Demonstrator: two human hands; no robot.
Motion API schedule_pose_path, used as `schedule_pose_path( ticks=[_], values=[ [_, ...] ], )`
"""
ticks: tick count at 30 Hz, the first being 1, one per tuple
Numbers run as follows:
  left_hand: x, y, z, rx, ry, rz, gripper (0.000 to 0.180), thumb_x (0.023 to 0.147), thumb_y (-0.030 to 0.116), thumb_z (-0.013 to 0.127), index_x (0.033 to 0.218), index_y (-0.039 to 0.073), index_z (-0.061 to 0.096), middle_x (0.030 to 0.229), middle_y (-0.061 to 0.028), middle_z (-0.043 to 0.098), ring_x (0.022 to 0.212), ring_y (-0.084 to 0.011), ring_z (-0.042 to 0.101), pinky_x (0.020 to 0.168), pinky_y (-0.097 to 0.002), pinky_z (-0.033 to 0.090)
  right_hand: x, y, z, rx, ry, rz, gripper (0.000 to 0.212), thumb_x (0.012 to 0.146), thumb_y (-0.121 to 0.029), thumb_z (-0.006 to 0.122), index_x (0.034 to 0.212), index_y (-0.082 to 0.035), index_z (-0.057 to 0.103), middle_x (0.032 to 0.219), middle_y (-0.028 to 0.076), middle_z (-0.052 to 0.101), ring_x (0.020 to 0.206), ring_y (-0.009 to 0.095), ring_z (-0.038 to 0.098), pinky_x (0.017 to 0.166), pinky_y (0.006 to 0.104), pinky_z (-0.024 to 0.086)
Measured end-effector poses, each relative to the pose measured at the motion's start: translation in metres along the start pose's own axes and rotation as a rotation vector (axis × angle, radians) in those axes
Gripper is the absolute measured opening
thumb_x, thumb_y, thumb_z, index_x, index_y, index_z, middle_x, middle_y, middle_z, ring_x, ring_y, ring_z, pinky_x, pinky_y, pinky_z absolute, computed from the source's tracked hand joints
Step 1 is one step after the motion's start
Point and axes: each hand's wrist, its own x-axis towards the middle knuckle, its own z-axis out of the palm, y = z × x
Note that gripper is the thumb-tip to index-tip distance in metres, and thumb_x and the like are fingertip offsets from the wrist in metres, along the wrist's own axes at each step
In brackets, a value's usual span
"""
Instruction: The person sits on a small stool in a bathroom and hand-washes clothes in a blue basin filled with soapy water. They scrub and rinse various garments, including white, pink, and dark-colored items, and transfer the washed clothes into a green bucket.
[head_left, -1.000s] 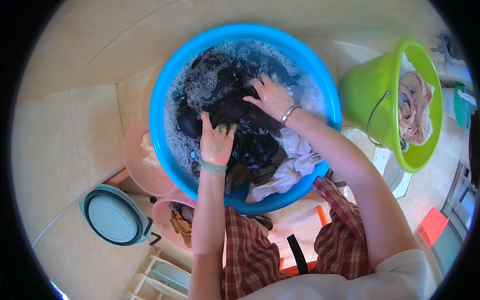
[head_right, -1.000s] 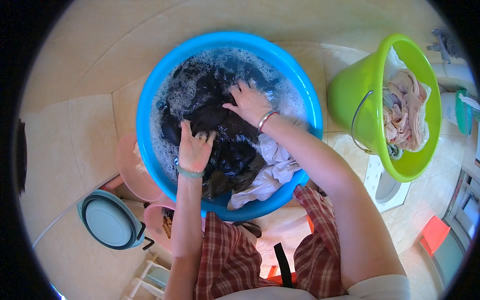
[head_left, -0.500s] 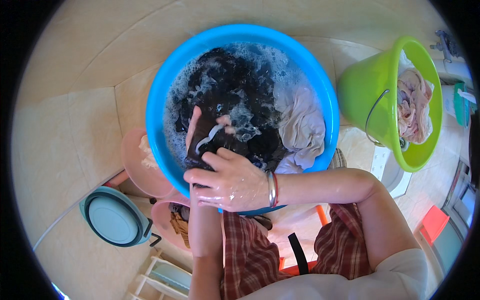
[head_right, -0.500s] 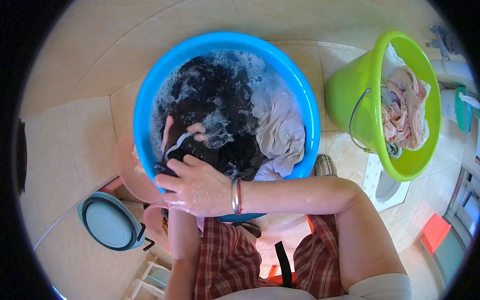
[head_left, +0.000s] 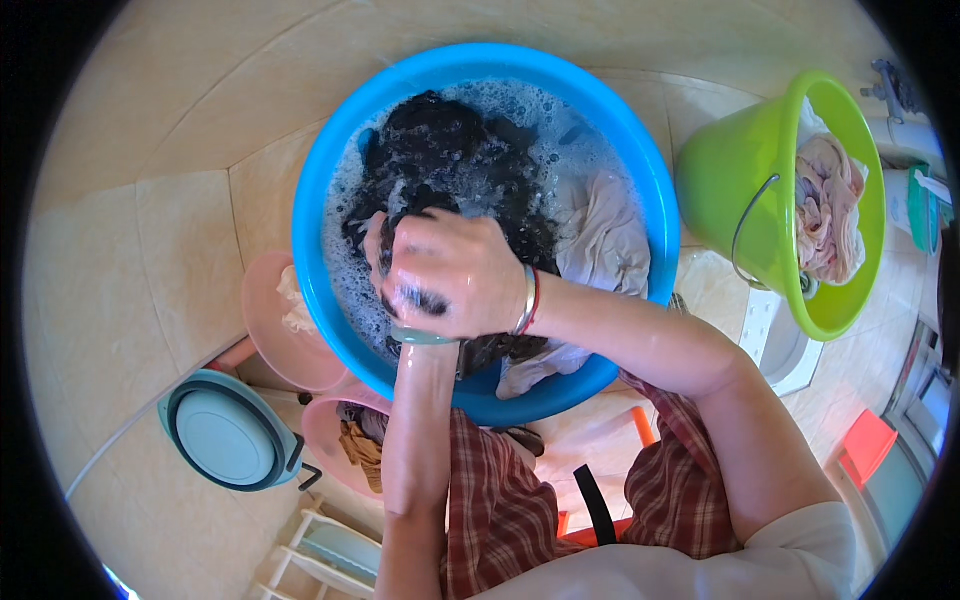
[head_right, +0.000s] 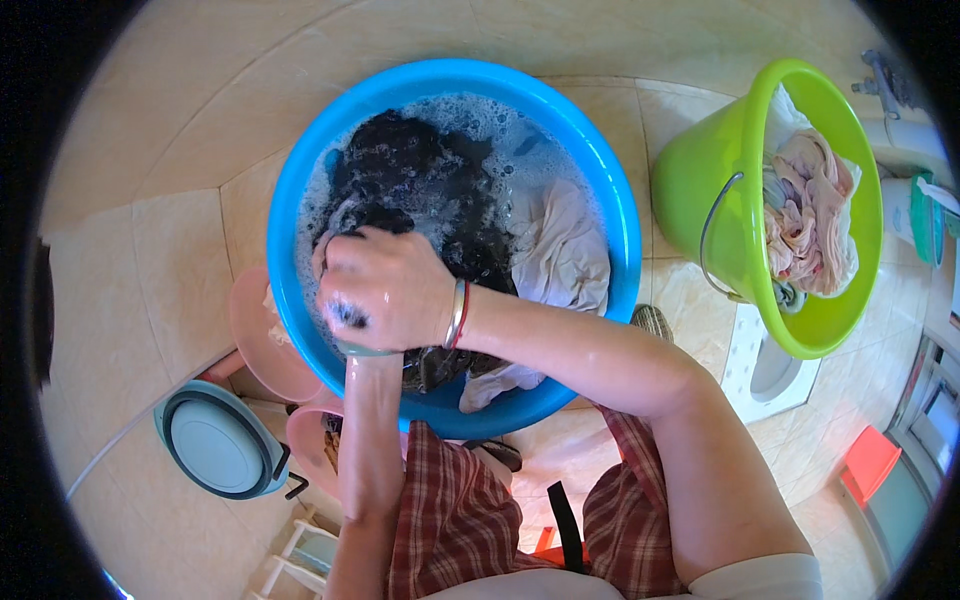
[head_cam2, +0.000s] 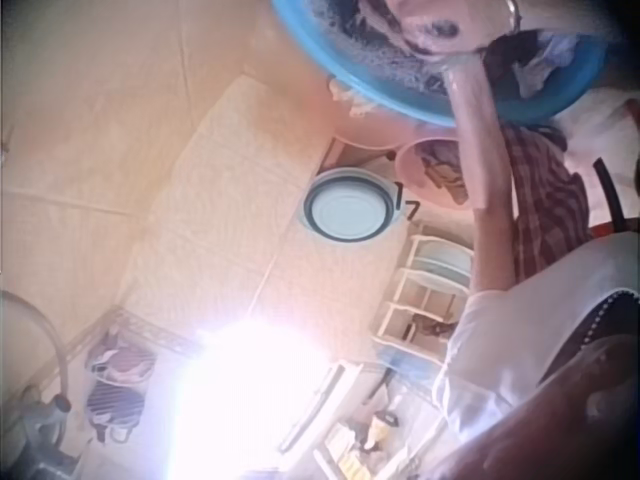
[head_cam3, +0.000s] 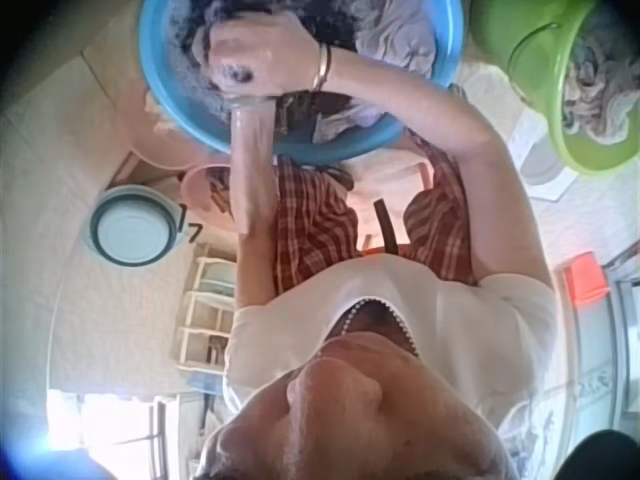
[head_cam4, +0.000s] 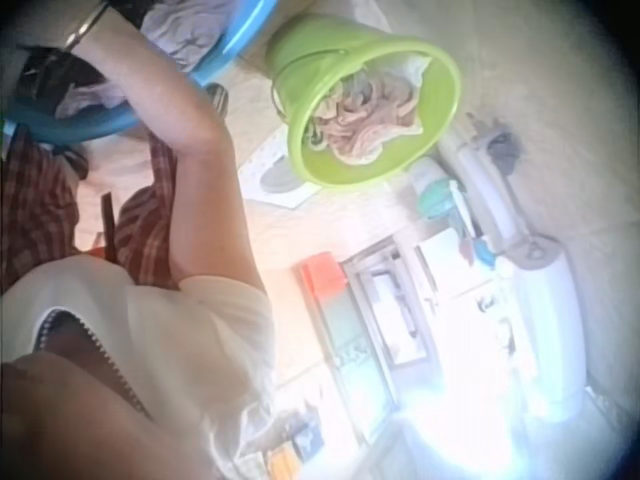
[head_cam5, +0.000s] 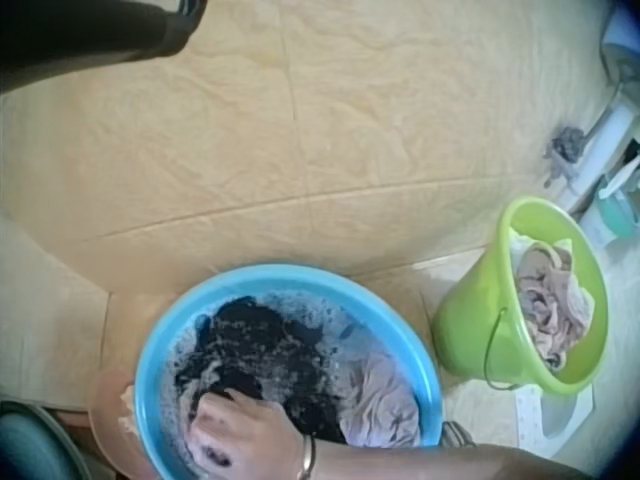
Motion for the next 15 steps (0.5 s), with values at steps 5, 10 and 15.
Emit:
schedule_pose_path(
  ticks=[5, 10, 15],
  values=[
    [-0.006, 0.016, 0.045, -0.081, 0.46, -0.271, 0.032, 0.097, 0.033, 0.052, 0.118, 0.01, 0.057, 0.116, -0.007, 0.064, 0.108, -0.0225, 0.061, 0.095, -0.0388, 0.049, -0.011, 0.053, -0.011, -0.017, 0.014, 0.302, 0.008, 0.08, -0.014, 0.066, 0.077, -0.006, 0.063, 0.077, 0.011, 0.059, 0.07, 0.032, 0.062, 0.06, 0.0391, 0.051],
    [0.001, 0.006, 0.026, -0.082, 0.242, -0.249, 0.058, 0.096, 0.044, 0.055, 0.14, 0.008, 0.042, 0.142, -0.0111, 0.048, 0.129, -0.0276, 0.047, 0.108, -0.0437, 0.039, -0.027, 0.103, -0.015, -0.348, -0.028, 0.595, 0.027, 0.088, -0.032, 0.062, 0.079, -0.007, 0.066, 0.084, 0.012, 0.063, 0.083, 0.033, 0.064, 0.072, 0.0444, 0.052],
    [0.008, -0.008, -0.004, -0.097, 0.184, -0.391, 0.063, 0.1, 0.044, 0.049, 0.149, 0.011, 0.027, 0.15, -0.0117, 0.035, 0.137, -0.031, 0.035, 0.114, -0.0473, 0.032, -0.052, 0.117, -0.04, -0.573, -0.22, 0.574, 0.057, 0.087, -0.053, 0.062, 0.114, -0.002, 0.06, 0.112, 0.019, 0.057, 0.11, 0.04, 0.054, 0.085, 0.0468, 0.05]
  ],
)
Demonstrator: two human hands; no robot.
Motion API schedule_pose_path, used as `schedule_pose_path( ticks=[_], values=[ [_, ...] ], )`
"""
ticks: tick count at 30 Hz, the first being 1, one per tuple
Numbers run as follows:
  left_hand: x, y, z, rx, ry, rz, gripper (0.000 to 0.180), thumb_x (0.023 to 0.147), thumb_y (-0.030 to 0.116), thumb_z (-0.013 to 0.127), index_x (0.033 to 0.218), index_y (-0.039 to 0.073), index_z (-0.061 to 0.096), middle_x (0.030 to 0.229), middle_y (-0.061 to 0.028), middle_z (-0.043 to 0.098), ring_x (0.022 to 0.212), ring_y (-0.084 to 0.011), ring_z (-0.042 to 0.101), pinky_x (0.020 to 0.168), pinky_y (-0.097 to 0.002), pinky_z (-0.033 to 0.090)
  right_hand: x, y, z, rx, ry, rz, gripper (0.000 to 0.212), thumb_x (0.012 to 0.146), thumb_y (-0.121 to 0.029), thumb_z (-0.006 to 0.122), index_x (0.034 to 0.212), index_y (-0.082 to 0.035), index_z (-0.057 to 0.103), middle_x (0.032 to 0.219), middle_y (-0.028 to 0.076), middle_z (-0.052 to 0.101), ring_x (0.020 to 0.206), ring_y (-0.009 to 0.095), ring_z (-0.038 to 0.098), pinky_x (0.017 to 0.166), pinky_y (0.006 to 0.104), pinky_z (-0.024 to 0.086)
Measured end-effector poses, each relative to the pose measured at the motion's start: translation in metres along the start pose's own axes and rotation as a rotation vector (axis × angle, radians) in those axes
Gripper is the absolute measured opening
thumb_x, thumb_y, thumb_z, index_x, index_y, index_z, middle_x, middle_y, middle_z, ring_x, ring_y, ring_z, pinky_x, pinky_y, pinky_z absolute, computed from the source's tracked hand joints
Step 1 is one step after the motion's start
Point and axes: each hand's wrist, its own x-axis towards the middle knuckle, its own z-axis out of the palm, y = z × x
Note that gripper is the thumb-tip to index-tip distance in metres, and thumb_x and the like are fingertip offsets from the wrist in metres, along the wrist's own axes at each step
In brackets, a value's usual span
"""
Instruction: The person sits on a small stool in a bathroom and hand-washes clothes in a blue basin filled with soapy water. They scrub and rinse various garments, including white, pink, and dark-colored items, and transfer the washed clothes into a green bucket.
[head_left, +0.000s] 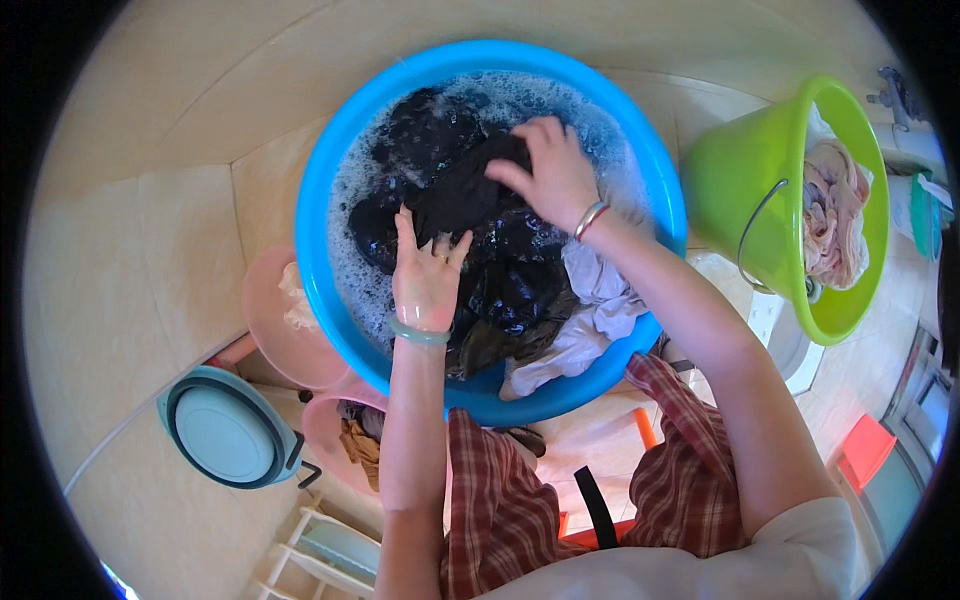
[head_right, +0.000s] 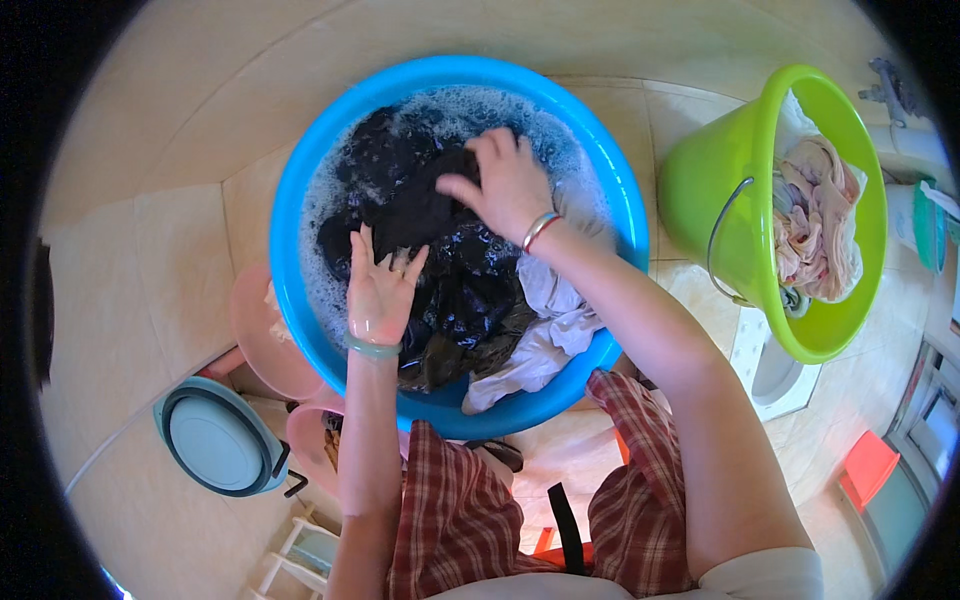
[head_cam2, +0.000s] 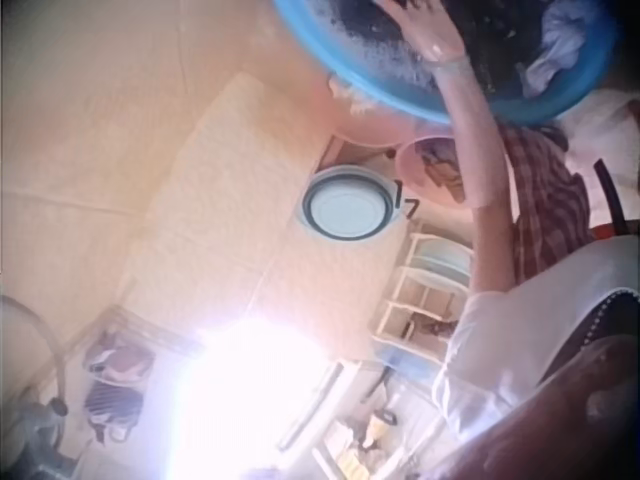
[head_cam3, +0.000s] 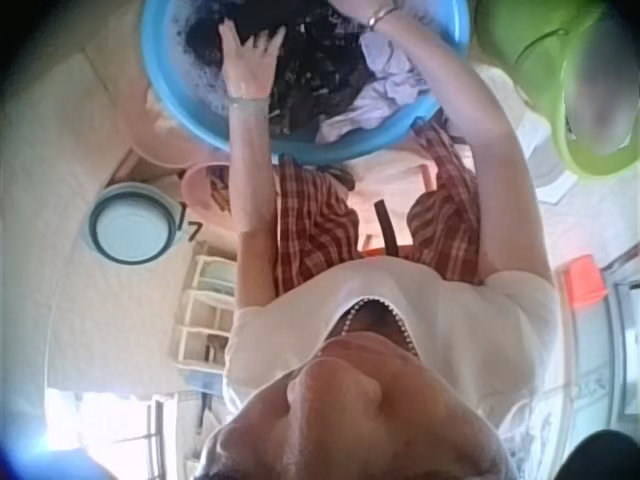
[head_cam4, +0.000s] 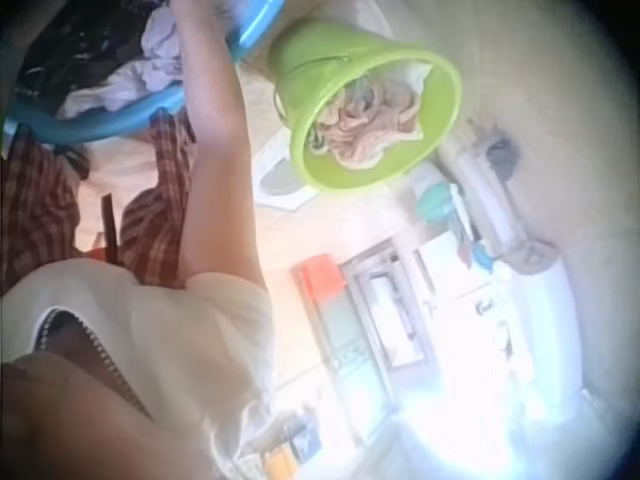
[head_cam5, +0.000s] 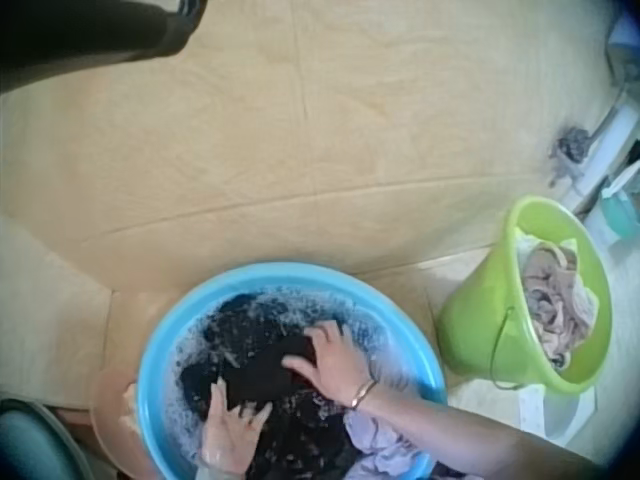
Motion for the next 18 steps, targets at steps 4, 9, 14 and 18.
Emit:
schedule_pose_path(
  ticks=[4, 9, 14, 18],
  values=[
    [0.014, -0.012, -0.012, -0.013, -0.082, -0.059, 0.05, 0.102, 0.033, 0.049, 0.148, 0.019, 0.033, 0.147, -0.0112, 0.039, 0.133, -0.031, 0.039, 0.113, -0.0515, 0.033, -0.006, 0.011, 0.023, -0.308, -0.231, -0.009, 0.065, 0.085, -0.05, 0.065, 0.13, -0.004, 0.053, 0.133, 0.014, 0.049, 0.125, 0.041, 0.043, 0.099, 0.0588, 0.039],
    [-0.022, -0.001, 0.001, 0.074, -0.031, 0.004, 0.056, 0.101, 0.031, 0.051, 0.151, 0.025, 0.027, 0.152, -0.0168, 0.028, 0.138, -0.0371, 0.032, 0.113, -0.0549, 0.032, 0.005, -0.017, 0.014, -0.166, -0.232, 0.175, 0.047, 0.073, -0.035, 0.079, 0.115, -0.018, 0.067, 0.134, 0.008, 0.052, 0.128, 0.039, 0.04, 0.101, 0.0633, 0.032],
    [-0.039, 0.01, 0.018, -0.076, -0.04, -0.125, 0.05, 0.1, 0.048, 0.048, 0.141, 0.021, 0.044, 0.138, -0.0126, 0.046, 0.13, -0.0278, 0.045, 0.103, -0.0483, 0.043, -0.024, -0.081, -0.042, 0.67, 0.147, -0.262, 0.023, 0.069, -0.017, 0.077, 0.079, -0.004, 0.062, 0.111, 0.012, 0.063, 0.104, 0.034, 0.059, 0.09, 0.0441, 0.046],
    [-0.028, 0.036, -0.007, -0.259, -0.752, -0.224, 0.047, 0.101, 0.048, 0.043, 0.123, 0.008, 0.056, 0.112, -0.0101, 0.062, 0.104, -0.0174, 0.059, 0.089, -0.0348, 0.047, -0.046, -0.134, -0.085, 1.113, -0.126, -0.43, 0.025, 0.071, -0.009, 0.075, 0.082, -0.003, 0.054, 0.108, 0.011, 0.061, 0.101, 0.032, 0.06, 0.089, 0.0437, 0.046]
  ],
)
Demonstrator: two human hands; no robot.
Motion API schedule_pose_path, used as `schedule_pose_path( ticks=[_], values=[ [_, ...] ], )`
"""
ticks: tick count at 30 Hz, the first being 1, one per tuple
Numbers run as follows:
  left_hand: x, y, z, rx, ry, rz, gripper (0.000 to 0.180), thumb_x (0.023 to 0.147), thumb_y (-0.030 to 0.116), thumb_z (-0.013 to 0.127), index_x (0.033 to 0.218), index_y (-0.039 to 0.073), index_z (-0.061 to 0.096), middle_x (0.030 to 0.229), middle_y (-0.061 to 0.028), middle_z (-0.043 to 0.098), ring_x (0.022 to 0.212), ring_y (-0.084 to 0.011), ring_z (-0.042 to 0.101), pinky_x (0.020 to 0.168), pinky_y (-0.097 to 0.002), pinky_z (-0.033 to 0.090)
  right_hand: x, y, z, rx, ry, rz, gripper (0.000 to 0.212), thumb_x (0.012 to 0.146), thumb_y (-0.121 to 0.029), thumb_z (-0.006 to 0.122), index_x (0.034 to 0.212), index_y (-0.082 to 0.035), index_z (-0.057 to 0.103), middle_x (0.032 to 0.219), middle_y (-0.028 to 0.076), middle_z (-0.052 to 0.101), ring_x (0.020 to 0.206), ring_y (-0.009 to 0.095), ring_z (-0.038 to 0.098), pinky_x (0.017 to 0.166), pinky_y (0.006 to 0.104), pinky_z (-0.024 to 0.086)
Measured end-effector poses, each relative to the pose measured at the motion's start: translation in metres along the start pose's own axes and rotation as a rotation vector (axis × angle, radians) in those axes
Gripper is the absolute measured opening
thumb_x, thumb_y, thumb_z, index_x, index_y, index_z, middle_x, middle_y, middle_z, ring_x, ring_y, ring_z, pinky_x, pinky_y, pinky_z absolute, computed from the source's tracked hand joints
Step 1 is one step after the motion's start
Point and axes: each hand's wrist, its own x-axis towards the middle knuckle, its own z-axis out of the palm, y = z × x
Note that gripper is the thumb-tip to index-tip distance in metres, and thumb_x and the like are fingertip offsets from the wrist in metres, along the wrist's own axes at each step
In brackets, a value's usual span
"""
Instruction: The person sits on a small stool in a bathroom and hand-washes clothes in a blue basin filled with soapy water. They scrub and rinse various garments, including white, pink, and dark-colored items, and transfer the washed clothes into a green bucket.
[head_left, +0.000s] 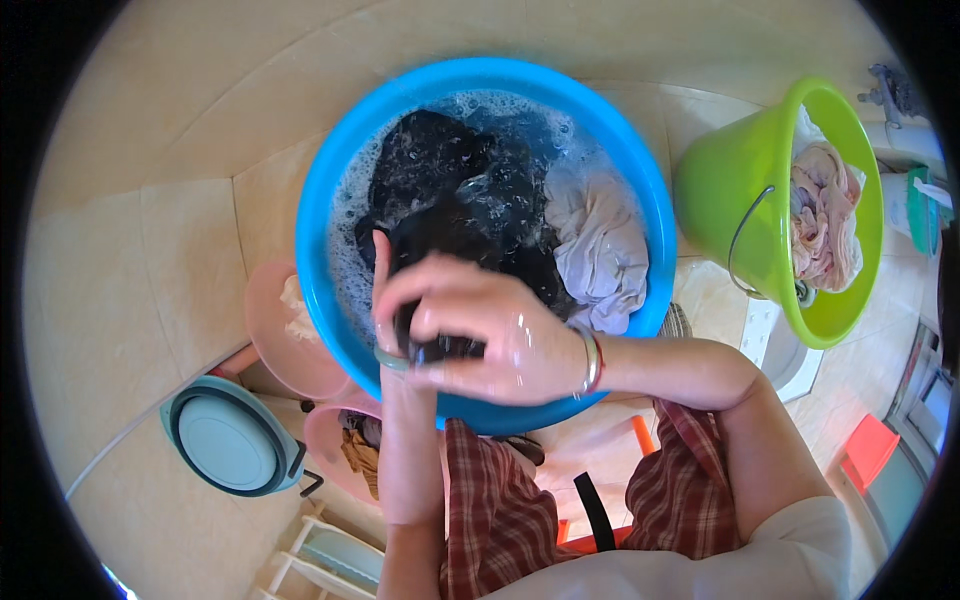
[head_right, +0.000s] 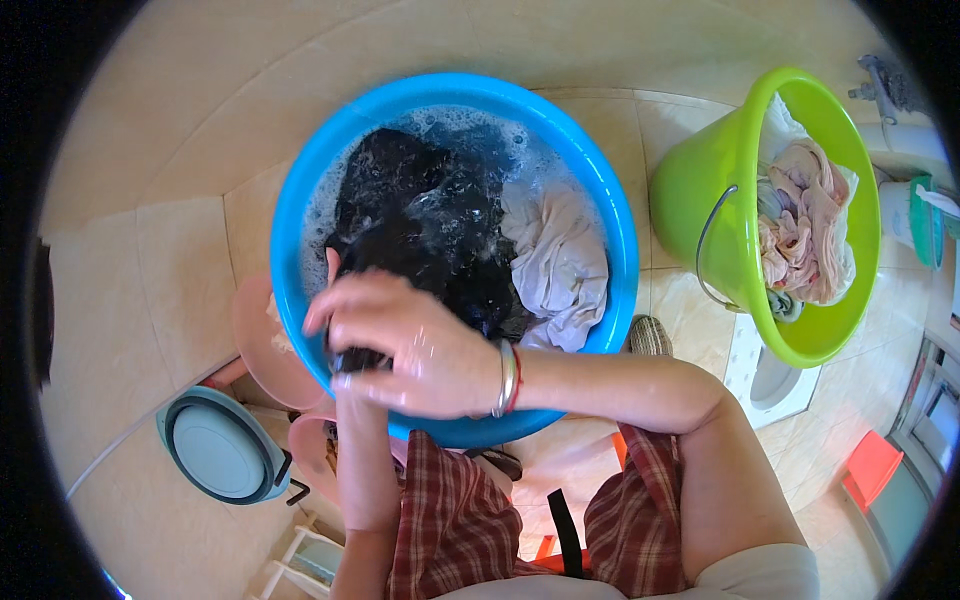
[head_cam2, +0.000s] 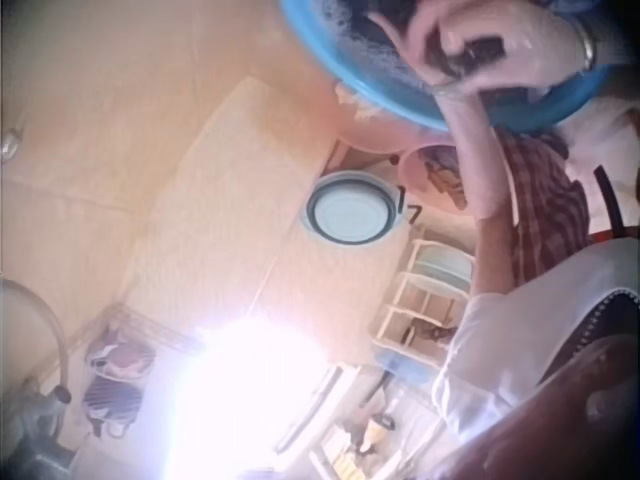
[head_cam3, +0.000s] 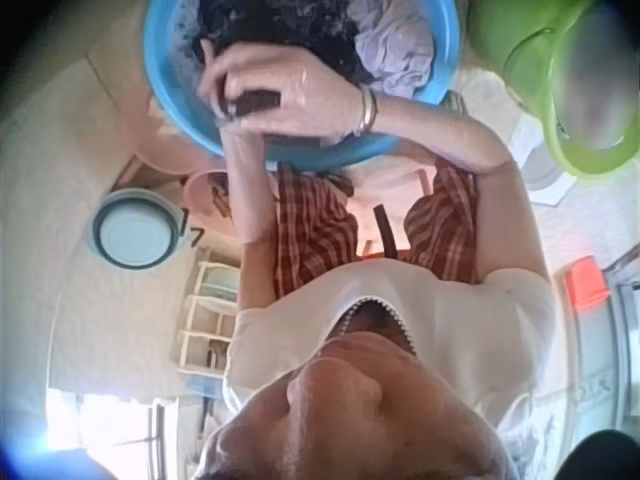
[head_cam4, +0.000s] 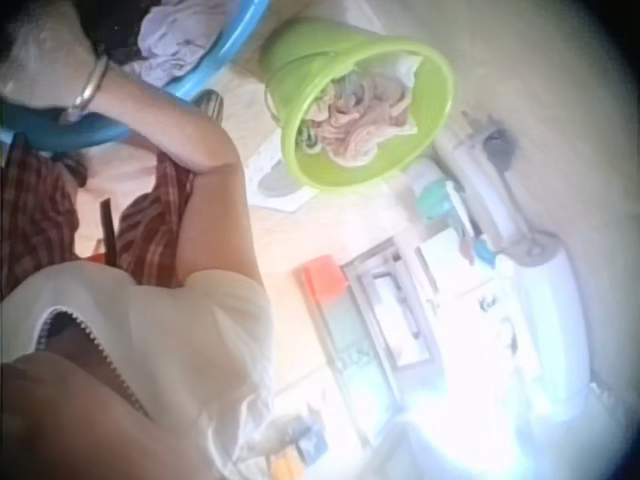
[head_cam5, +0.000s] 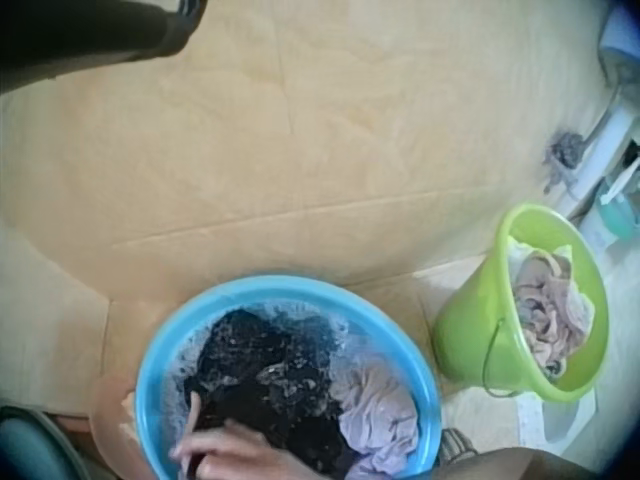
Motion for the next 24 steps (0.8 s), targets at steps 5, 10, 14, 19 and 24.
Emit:
schedule_pose_path(
  ticks=[5, 10, 14, 19, 24],
  values=[
    [-0.021, -0.013, 0.037, 0.328, 0.281, 0.205, 0.042, 0.101, 0.038, 0.043, 0.125, 0.005, 0.056, 0.118, -0.0105, 0.063, 0.108, -0.0214, 0.061, 0.095, -0.0369, 0.049, 0.013, -0.018, -0.016, 0.339, -0.051, -0.01, 0.024, 0.076, -0.001, 0.074, 0.089, -0.003, 0.054, 0.106, 0.009, 0.061, 0.099, 0.024, 0.061, 0.087, 0.0348, 0.049],
    [-0.002, -0.018, 0.056, 0.148, 0.368, 0.189, 0.039, 0.099, 0.026, 0.046, 0.133, 0.008, 0.051, 0.131, -0.0119, 0.057, 0.118, -0.0253, 0.058, 0.1, -0.0415, 0.05, 0.015, 0.027, -0.055, 0.459, 0.406, 0.48, 0.035, 0.087, -0.016, 0.073, 0.118, -0.006, 0.059, 0.115, 0.003, 0.058, 0.109, 0.013, 0.055, 0.096, 0.0318, 0.045],
    [0.005, -0.023, 0.062, -0.145, 0.424, 0.078, 0.05, 0.101, 0.043, 0.043, 0.132, 0.006, 0.053, 0.13, -0.0114, 0.059, 0.118, -0.0255, 0.058, 0.103, -0.043, 0.046, 0.0, 0.044, -0.043, 0.829, 0.386, 0.7, 0.044, 0.093, -0.032, 0.066, 0.128, -0.008, 0.056, 0.118, 0.004, 0.058, 0.116, 0.013, 0.052, 0.101, 0.0292, 0.04],
    [0.012, -0.037, 0.038, 0.04, 0.512, 0.064, 0.064, 0.097, 0.061, 0.041, 0.135, 0.01, 0.05, 0.132, -0.0088, 0.056, 0.121, -0.0231, 0.056, 0.104, -0.0408, 0.045, -0.008, 0.048, -0.043, 0.76, 0.267, 0.725, 0.027, 0.092, -0.026, 0.067, 0.108, -0.004, 0.065, 0.107, 0.006, 0.066, 0.102, 0.012, 0.06, 0.094, 0.0271, 0.045],
    [0.004, -0.043, 0.058, -0.077, 0.351, 0.056, 0.066, 0.098, 0.058, 0.042, 0.143, 0.01, 0.042, 0.141, -0.0105, 0.05, 0.126, -0.0268, 0.053, 0.105, -0.0449, 0.044, -0.015, 0.056, -0.039, 0.598, 0.455, 0.582, 0.016, 0.092, -0.019, 0.068, 0.095, -0.003, 0.066, 0.099, 0.006, 0.068, 0.092, 0.01, 0.062, 0.083, 0.026, 0.049]
  ],
)
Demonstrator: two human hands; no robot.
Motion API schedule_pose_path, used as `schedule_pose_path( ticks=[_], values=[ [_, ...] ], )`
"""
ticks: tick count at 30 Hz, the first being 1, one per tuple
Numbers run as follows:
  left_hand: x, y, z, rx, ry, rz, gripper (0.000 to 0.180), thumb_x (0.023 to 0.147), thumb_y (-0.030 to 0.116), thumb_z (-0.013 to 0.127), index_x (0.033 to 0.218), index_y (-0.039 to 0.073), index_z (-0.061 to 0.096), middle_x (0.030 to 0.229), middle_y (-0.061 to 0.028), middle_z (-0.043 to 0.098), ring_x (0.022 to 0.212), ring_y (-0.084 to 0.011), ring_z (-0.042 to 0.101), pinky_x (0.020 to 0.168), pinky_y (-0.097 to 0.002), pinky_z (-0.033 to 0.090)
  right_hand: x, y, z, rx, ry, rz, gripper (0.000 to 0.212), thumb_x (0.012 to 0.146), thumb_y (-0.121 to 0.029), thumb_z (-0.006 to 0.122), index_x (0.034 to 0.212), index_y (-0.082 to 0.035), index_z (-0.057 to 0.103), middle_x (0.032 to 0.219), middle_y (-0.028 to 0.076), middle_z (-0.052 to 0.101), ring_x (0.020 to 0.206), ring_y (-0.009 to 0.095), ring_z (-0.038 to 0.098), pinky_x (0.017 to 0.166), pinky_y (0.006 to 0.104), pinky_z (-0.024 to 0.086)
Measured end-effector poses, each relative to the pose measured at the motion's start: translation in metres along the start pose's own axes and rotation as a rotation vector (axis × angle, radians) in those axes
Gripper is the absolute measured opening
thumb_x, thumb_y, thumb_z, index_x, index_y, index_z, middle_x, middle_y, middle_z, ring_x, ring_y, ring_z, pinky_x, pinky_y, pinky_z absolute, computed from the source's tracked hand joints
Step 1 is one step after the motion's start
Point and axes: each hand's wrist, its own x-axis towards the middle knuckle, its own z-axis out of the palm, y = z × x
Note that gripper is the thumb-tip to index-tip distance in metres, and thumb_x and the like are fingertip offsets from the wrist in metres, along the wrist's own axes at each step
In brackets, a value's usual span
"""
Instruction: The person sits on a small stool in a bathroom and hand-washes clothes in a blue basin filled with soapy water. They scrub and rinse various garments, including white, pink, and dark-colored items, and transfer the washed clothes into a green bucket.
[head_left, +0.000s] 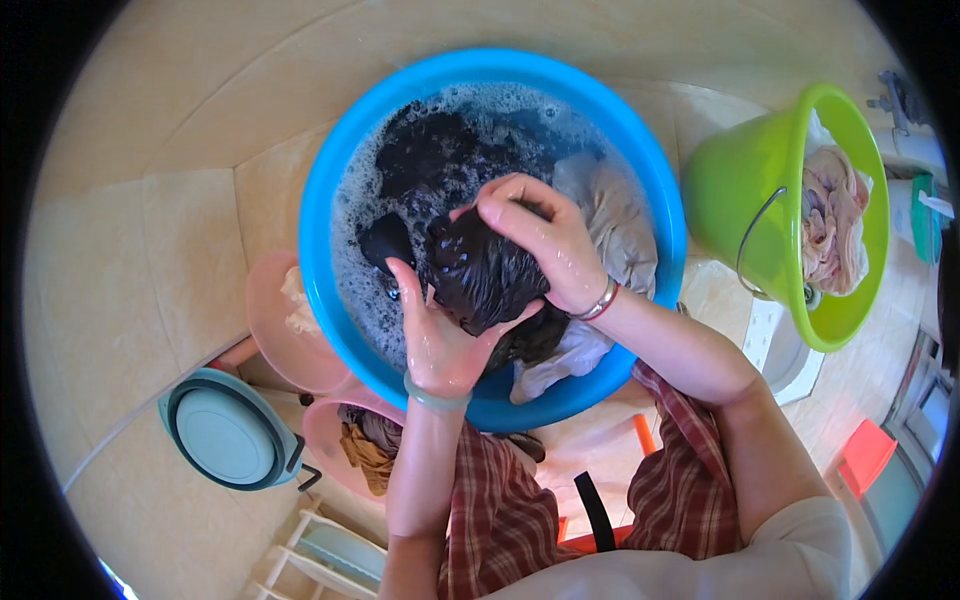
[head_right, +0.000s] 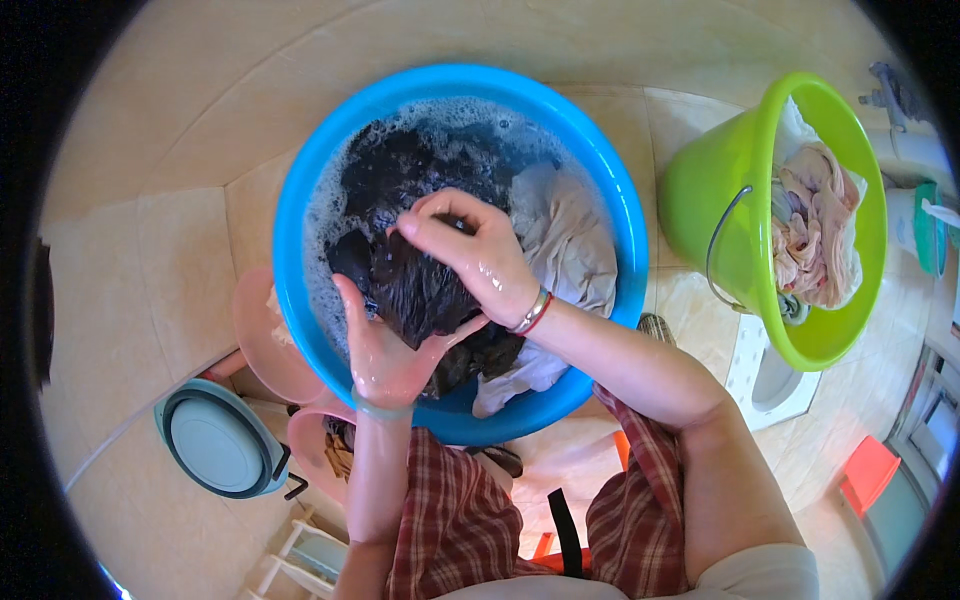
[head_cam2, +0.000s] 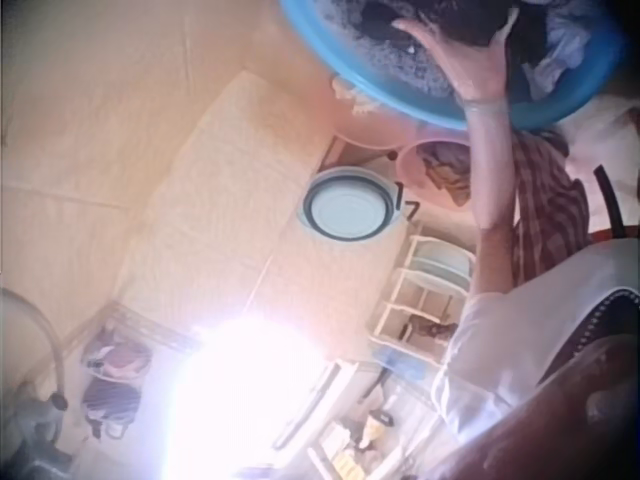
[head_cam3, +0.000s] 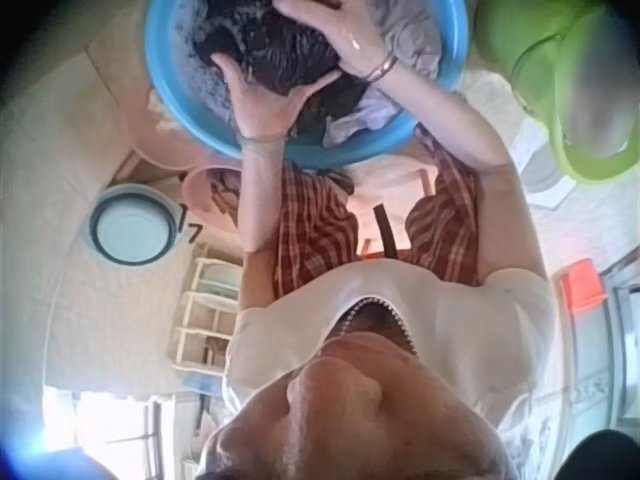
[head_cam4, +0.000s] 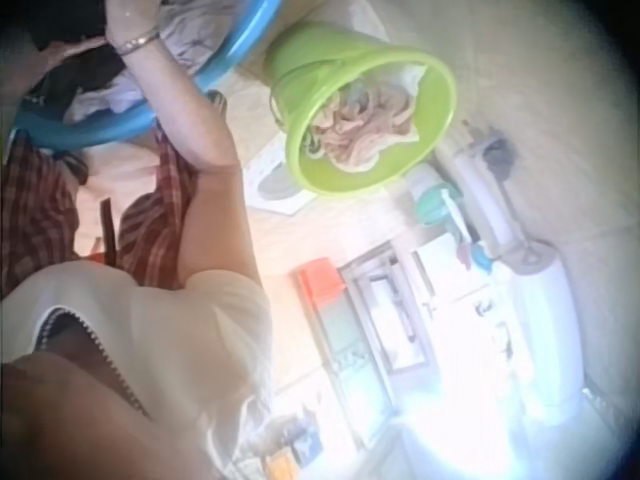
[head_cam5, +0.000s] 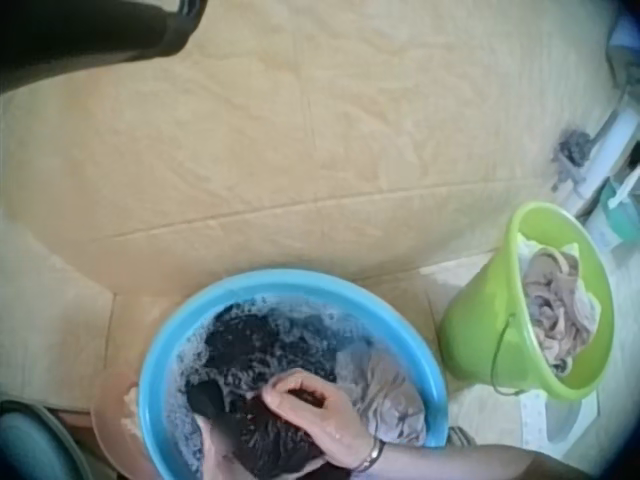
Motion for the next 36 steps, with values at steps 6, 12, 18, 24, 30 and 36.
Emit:
schedule_pose_path(
  ticks=[6, 12, 18, 24, 30, 36],
  values=[
    [0.01, -0.011, 0.021, 0.505, 0.447, 0.511, 0.049, 0.09, 0.013, 0.069, 0.132, 0.005, 0.045, 0.124, -0.0118, 0.057, 0.112, -0.0229, 0.059, 0.095, -0.0383, 0.051, -0.004, 0.009, 0.013, 0.493, 0.224, 0.295, 0.016, 0.091, -0.025, 0.069, 0.095, -0.01, 0.064, 0.089, 0.002, 0.066, 0.081, 0.014, 0.064, 0.078, 0.0293, 0.052],
    [0.002, -0.016, 0.007, 1.108, 0.462, 0.901, 0.046, 0.079, 0.006, 0.077, 0.115, 0.005, 0.049, 0.114, -0.0096, 0.054, 0.103, -0.0191, 0.055, 0.093, -0.0332, 0.046, -0.016, 0.011, 0.016, 0.596, 0.129, 0.396, 0.029, 0.093, -0.032, 0.064, 0.109, -0.008, 0.061, 0.105, 0.008, 0.066, 0.096, 0.018, 0.065, 0.086, 0.0344, 0.053],
    [-0.001, -0.007, 0.035, 1.295, 0.258, 1.087, 0.055, 0.07, 0.001, 0.079, 0.118, 0.002, 0.052, 0.122, -0.0129, 0.053, 0.105, -0.0234, 0.056, 0.095, -0.0365, 0.045, -0.021, -0.006, 0.026, 0.687, 0.044, 0.524, 0.033, 0.095, -0.035, 0.06, 0.114, -0.008, 0.062, 0.107, 0.008, 0.067, 0.098, 0.018, 0.065, 0.089, 0.0345, 0.052],
    [-0.013, -0.001, 0.029, 1.664, 0.06, 1.167, 0.037, 0.067, 0.004, 0.082, 0.095, 0.007, 0.059, 0.125, -0.0226, 0.054, 0.111, -0.0349, 0.058, 0.096, -0.0406, 0.045, -0.006, -0.001, 0.017, 0.616, -0.12, 0.546, 0.027, 0.098, -0.026, 0.055, 0.118, -0.008, 0.062, 0.113, 0.006, 0.066, 0.104, 0.017, 0.063, 0.093, 0.0323, 0.051],
    [-0.018, 0.002, 0.034, 1.884, -0.347, 1.233, 0.038, 0.062, 0.001, 0.081, 0.093, 0.008, 0.061, 0.117, -0.02, 0.064, 0.118, -0.0435, 0.057, 0.097, -0.0473, 0.049, -0.008, -0.009, 0.011, 0.312, -0.394, 0.479, 0.042, 0.099, -0.027, 0.051, 0.133, -0.001, 0.055, 0.116, 0.007, 0.065, 0.107, 0.014, 0.061, 0.096, 0.0301, 0.049],
    [-0.033, 0.003, 0.04, 2.092, -0.674, 1.261, 0.023, 0.057, 0.02, 0.07, 0.079, 0.023, 0.066, 0.105, -0.0049, 0.07, 0.106, -0.0344, 0.062, 0.096, -0.0495, 0.049, 0.003, -0.013, 0.02, 0.148, -0.48, 0.666, 0.034, 0.095, -0.021, 0.057, 0.122, 0.0, 0.064, 0.084, 0.0, 0.059, 0.078, 0.005, 0.056, 0.075, 0.0205, 0.047]
  ],
)
